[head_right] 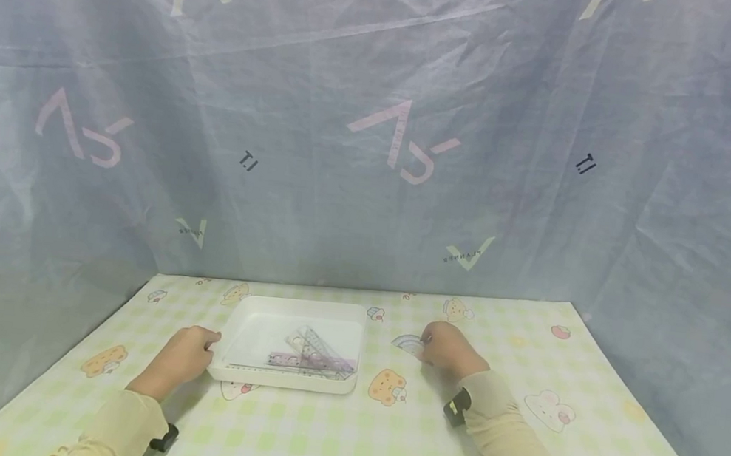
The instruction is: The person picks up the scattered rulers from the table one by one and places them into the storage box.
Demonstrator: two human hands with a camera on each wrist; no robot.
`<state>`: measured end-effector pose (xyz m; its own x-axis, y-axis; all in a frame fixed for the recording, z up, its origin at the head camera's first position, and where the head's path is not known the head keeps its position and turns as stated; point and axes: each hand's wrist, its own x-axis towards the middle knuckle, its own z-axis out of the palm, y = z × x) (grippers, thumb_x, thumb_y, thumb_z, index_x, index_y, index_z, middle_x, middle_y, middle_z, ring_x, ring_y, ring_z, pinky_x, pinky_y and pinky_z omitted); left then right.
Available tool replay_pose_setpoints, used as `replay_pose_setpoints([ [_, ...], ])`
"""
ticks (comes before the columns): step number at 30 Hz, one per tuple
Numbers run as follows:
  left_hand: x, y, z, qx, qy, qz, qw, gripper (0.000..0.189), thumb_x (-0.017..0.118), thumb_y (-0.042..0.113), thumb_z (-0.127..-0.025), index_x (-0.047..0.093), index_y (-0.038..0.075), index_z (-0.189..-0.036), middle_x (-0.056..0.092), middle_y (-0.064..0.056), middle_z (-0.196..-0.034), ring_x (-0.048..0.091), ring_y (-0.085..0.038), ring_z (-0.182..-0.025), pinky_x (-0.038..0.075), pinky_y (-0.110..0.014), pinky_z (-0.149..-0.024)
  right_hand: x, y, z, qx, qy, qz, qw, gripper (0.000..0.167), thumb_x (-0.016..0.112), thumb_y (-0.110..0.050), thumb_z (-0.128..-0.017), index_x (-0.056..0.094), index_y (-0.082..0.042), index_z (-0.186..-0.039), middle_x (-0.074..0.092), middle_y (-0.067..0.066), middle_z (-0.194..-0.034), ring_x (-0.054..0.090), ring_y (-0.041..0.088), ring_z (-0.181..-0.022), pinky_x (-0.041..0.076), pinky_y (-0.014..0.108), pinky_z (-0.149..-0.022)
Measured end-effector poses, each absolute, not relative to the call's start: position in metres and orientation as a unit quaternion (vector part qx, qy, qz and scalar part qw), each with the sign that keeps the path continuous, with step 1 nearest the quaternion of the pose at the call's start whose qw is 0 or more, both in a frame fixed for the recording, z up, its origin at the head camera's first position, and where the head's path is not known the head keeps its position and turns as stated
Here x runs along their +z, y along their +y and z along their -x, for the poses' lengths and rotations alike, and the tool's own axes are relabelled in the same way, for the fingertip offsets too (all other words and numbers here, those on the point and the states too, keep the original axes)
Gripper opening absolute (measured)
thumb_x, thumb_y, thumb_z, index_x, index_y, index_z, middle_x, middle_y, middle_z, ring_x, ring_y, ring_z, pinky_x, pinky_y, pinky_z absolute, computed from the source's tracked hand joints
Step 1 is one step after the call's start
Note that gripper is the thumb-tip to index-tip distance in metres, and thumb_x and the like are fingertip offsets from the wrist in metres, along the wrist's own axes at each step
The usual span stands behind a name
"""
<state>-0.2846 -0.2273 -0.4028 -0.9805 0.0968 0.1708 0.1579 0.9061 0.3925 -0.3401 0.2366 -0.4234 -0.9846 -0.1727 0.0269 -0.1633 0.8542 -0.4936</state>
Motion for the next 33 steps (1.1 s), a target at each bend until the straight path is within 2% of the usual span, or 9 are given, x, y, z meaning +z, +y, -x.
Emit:
replay_pose_setpoints([
  [9, -0.404, -0.23, 0.285, -0.208, -0.973, 0.063, 0.073, 0.04, 0.051, -0.01, -0.083, 0.062, -0.014, -0.121, 0.061, -0.028, -0.129, 0.052, -0.048, -0.125, 0.044, -0.058, -0.103, -0.424, 0.235, 0.341, -0.273, 0.958, 0.087, 0.019, 0.036, 0.076, -0.01, -0.08, 0.065, 0.002, -0.112, 0.068, 0.01, -0.098, 0.063, 0.02, -0.082, 0.056, 0.04, -0.074],
  [21, -0.404, -0.228, 0.284, -0.21, -0.973, 0.062, 0.071, 0.04, 0.051, -0.011, -0.083, 0.062, -0.015, -0.121, 0.061, -0.028, -0.129, 0.052, -0.049, -0.125, 0.044, -0.058, -0.103, -0.418, 0.234, 0.335, -0.264, 0.959, 0.097, 0.017, 0.032, 0.076, -0.016, -0.082, 0.067, -0.002, -0.108, 0.068, 0.011, -0.102, 0.064, 0.026, -0.09, 0.054, 0.048, -0.083],
  [29, -0.405, -0.229, 0.287, -0.213, -0.973, 0.061, 0.071, 0.04, 0.051, -0.01, -0.083, 0.063, -0.014, -0.121, 0.061, -0.028, -0.129, 0.052, -0.048, -0.125, 0.044, -0.058, -0.104, -0.417, 0.226, 0.343, -0.245, 0.962, 0.122, 0.019, 0.052, 0.08, -0.034, -0.081, 0.066, -0.003, -0.12, 0.068, 0.011, -0.115, 0.063, 0.029, -0.105, 0.05, 0.05, -0.097],
  [33, -0.407, -0.229, 0.288, -0.214, -0.972, 0.062, 0.072, 0.04, 0.052, -0.01, -0.083, 0.063, -0.014, -0.121, 0.061, -0.028, -0.129, 0.052, -0.048, -0.125, 0.045, -0.058, -0.102, -0.417, 0.218, 0.349, -0.219, 0.967, 0.132, 0.018, 0.048, 0.081, -0.036, -0.079, 0.067, -0.006, -0.115, 0.066, 0.007, -0.107, 0.06, 0.025, -0.1, 0.049, 0.048, -0.095],
])
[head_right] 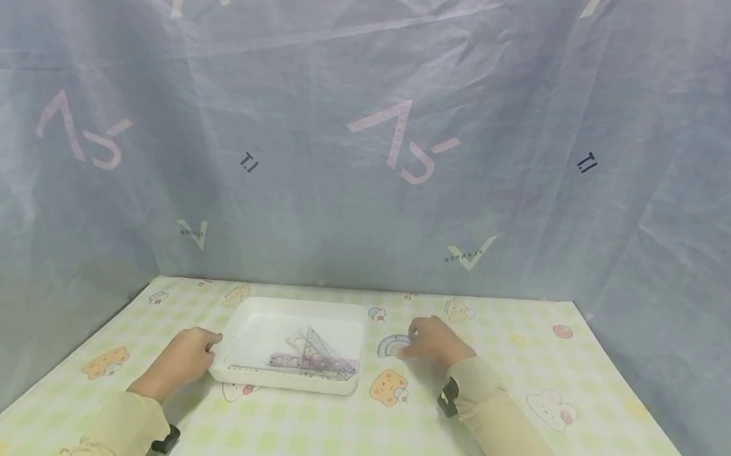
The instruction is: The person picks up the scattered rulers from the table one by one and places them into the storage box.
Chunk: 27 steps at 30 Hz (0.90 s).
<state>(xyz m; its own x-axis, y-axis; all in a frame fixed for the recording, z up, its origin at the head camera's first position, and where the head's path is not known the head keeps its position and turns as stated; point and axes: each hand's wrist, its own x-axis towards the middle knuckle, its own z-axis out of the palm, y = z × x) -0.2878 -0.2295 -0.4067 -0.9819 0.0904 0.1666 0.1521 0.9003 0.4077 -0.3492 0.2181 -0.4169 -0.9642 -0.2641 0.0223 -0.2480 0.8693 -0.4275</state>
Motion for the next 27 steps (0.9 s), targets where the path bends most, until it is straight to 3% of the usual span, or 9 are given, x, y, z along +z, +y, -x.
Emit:
replay_pose_setpoints([
  [5, -0.409, -0.23, 0.289, -0.211, -0.972, 0.069, 0.08, 0.04, 0.052, -0.011, -0.082, 0.064, -0.014, -0.12, 0.062, -0.028, -0.127, 0.053, -0.047, -0.124, 0.045, -0.058, -0.103, -0.415, 0.211, 0.348, -0.205, 0.97, 0.129, 0.018, 0.038, 0.082, -0.03, -0.077, 0.068, -0.01, -0.106, 0.063, 0.005, -0.1, 0.057, 0.022, -0.094, 0.05, 0.046, -0.09],
  [16, -0.408, -0.23, 0.287, -0.215, -0.97, 0.074, 0.089, 0.038, 0.053, -0.01, -0.081, 0.064, -0.014, -0.118, 0.063, -0.028, -0.125, 0.055, -0.048, -0.122, 0.046, -0.058, -0.101, -0.413, 0.206, 0.348, -0.235, 0.966, 0.103, 0.033, 0.033, 0.084, -0.024, -0.077, 0.067, -0.012, -0.102, 0.067, 0.006, -0.106, 0.06, 0.023, -0.094, 0.049, 0.049, -0.092],
  [27, -0.408, -0.23, 0.288, -0.217, -0.971, 0.066, 0.081, 0.039, 0.053, -0.011, -0.081, 0.064, -0.014, -0.118, 0.063, -0.027, -0.127, 0.053, -0.047, -0.124, 0.049, -0.055, -0.098, -0.413, 0.209, 0.353, -0.266, 0.96, 0.068, 0.059, 0.035, 0.085, -0.023, -0.075, 0.062, -0.009, -0.098, 0.061, 0.003, -0.087, 0.055, 0.02, -0.079, 0.048, 0.036, -0.072],
])
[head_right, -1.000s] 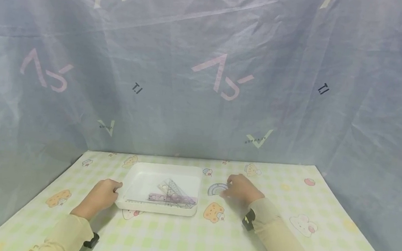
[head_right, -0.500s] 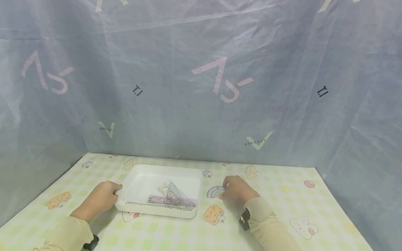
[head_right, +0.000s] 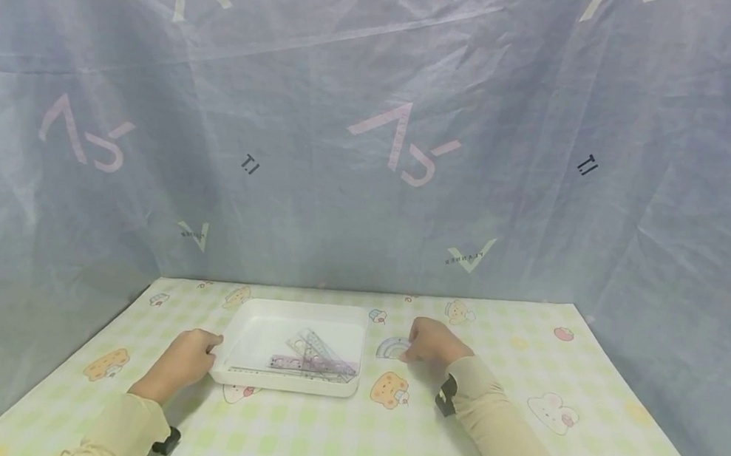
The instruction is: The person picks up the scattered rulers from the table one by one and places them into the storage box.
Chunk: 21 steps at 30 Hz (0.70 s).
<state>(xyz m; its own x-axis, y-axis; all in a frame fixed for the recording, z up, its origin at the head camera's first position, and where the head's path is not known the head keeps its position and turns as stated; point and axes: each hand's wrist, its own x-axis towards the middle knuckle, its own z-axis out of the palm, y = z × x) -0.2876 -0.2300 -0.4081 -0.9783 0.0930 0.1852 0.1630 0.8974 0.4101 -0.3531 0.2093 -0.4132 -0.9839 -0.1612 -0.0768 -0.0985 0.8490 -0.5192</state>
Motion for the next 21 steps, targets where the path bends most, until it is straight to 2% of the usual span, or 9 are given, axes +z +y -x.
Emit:
replay_pose_setpoints([
  [6, -0.409, -0.231, 0.289, -0.215, -0.971, 0.068, 0.084, 0.038, 0.053, -0.011, -0.081, 0.065, -0.014, -0.117, 0.064, -0.026, -0.126, 0.054, -0.047, -0.124, 0.052, -0.052, -0.092, -0.416, 0.214, 0.357, -0.265, 0.96, 0.066, 0.059, 0.035, 0.086, -0.024, -0.073, 0.062, -0.011, -0.095, 0.06, 0.003, -0.085, 0.055, 0.02, -0.079, 0.047, 0.034, -0.071],
  [15, -0.409, -0.23, 0.288, -0.218, -0.97, 0.067, 0.083, 0.039, 0.052, -0.011, -0.081, 0.065, -0.014, -0.118, 0.063, -0.026, -0.127, 0.053, -0.047, -0.125, 0.049, -0.056, -0.098, -0.415, 0.22, 0.354, -0.295, 0.949, 0.105, 0.037, 0.032, 0.086, -0.014, -0.071, 0.06, -0.009, -0.088, 0.058, 0.002, -0.075, 0.054, 0.017, -0.069, 0.044, 0.029, -0.062],
  [21, -0.408, -0.23, 0.288, -0.215, -0.97, 0.07, 0.086, 0.039, 0.052, -0.011, -0.081, 0.065, -0.014, -0.118, 0.064, -0.026, -0.126, 0.054, -0.047, -0.123, 0.049, -0.056, -0.098, -0.413, 0.226, 0.351, -0.346, 0.925, 0.153, 0.035, 0.017, 0.078, -0.006, -0.076, 0.065, -0.006, -0.085, 0.061, 0.003, -0.076, 0.055, 0.016, -0.066, 0.048, 0.029, -0.061],
])
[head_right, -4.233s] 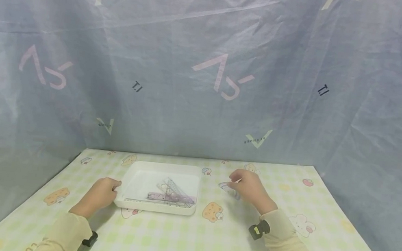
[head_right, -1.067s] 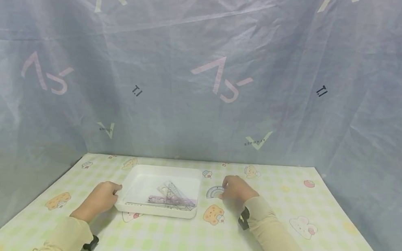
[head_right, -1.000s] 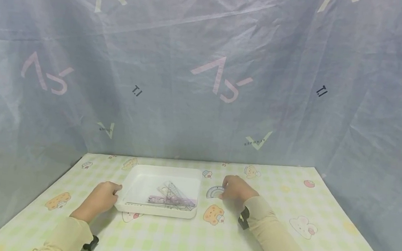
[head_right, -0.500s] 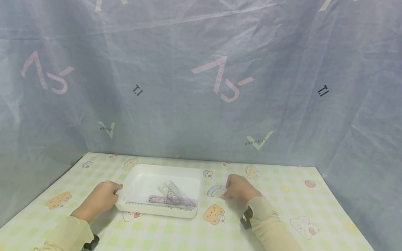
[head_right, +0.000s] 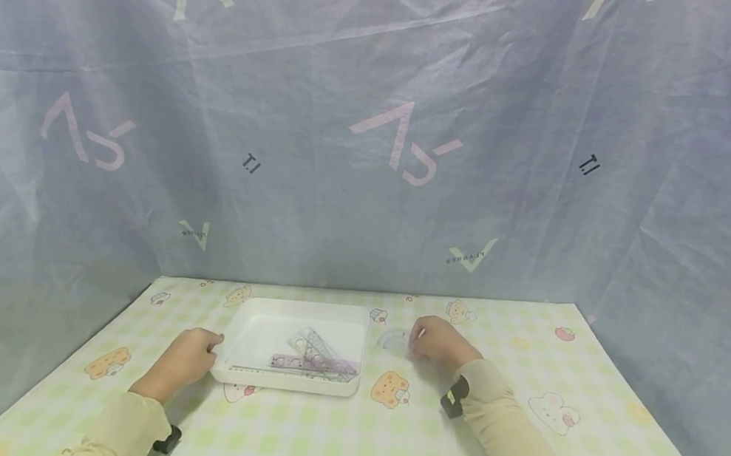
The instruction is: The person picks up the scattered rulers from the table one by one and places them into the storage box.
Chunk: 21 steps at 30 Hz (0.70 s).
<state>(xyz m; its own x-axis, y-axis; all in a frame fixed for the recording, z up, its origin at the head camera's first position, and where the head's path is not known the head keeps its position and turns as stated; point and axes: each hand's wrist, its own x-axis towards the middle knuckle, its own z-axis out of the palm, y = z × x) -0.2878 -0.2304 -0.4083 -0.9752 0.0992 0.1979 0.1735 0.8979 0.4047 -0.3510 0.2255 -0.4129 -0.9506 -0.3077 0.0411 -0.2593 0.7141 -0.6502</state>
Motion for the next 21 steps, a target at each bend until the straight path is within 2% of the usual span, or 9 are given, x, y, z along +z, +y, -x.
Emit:
replay_pose_setpoints([
  [3, -0.409, -0.23, 0.288, -0.215, -0.97, 0.072, 0.086, 0.038, 0.052, -0.011, -0.081, 0.065, -0.014, -0.118, 0.064, -0.026, -0.126, 0.055, -0.047, -0.123, 0.049, -0.056, -0.098, -0.411, 0.229, 0.35, -0.345, 0.922, 0.177, 0.022, 0.012, 0.071, -0.001, -0.077, 0.07, -0.006, -0.088, 0.067, 0.002, -0.081, 0.058, 0.015, -0.069, 0.052, 0.03, -0.064],
  [7, -0.408, -0.23, 0.288, -0.215, -0.97, 0.073, 0.087, 0.038, 0.052, -0.011, -0.081, 0.065, -0.014, -0.117, 0.064, -0.026, -0.125, 0.055, -0.046, -0.123, 0.049, -0.056, -0.097, -0.405, 0.232, 0.348, -0.351, 0.92, 0.173, 0.002, 0.024, 0.066, 0.002, -0.077, 0.074, -0.003, -0.098, 0.071, 0.003, -0.086, 0.061, 0.015, -0.07, 0.053, 0.031, -0.065],
  [13, -0.407, -0.23, 0.287, -0.217, -0.969, 0.076, 0.086, 0.038, 0.052, -0.011, -0.081, 0.064, -0.015, -0.117, 0.064, -0.027, -0.125, 0.055, -0.047, -0.122, 0.047, -0.057, -0.1, -0.398, 0.237, 0.347, -0.403, 0.901, 0.159, -0.014, 0.037, 0.066, 0.003, -0.083, 0.068, 0.002, -0.12, 0.073, 0.006, -0.086, 0.069, 0.019, -0.075, 0.059, 0.038, -0.071],
  [16, -0.407, -0.23, 0.287, -0.217, -0.969, 0.075, 0.086, 0.038, 0.051, -0.011, -0.081, 0.064, -0.015, -0.117, 0.064, -0.027, -0.125, 0.055, -0.047, -0.123, 0.046, -0.057, -0.101, -0.391, 0.236, 0.342, -0.404, 0.899, 0.167, -0.031, 0.038, 0.067, -0.001, -0.086, 0.066, 0.0, -0.124, 0.074, 0.006, -0.086, 0.071, 0.021, -0.075, 0.059, 0.042, -0.074],
  [21, -0.406, -0.229, 0.287, -0.215, -0.97, 0.072, 0.084, 0.038, 0.052, -0.011, -0.081, 0.064, -0.015, -0.117, 0.064, -0.027, -0.125, 0.055, -0.047, -0.122, 0.047, -0.057, -0.101, -0.376, 0.226, 0.33, -0.39, 0.904, 0.171, -0.046, 0.037, 0.067, -0.01, -0.092, 0.066, -0.006, -0.128, 0.075, 0.003, -0.088, 0.071, 0.025, -0.08, 0.055, 0.038, -0.073],
])
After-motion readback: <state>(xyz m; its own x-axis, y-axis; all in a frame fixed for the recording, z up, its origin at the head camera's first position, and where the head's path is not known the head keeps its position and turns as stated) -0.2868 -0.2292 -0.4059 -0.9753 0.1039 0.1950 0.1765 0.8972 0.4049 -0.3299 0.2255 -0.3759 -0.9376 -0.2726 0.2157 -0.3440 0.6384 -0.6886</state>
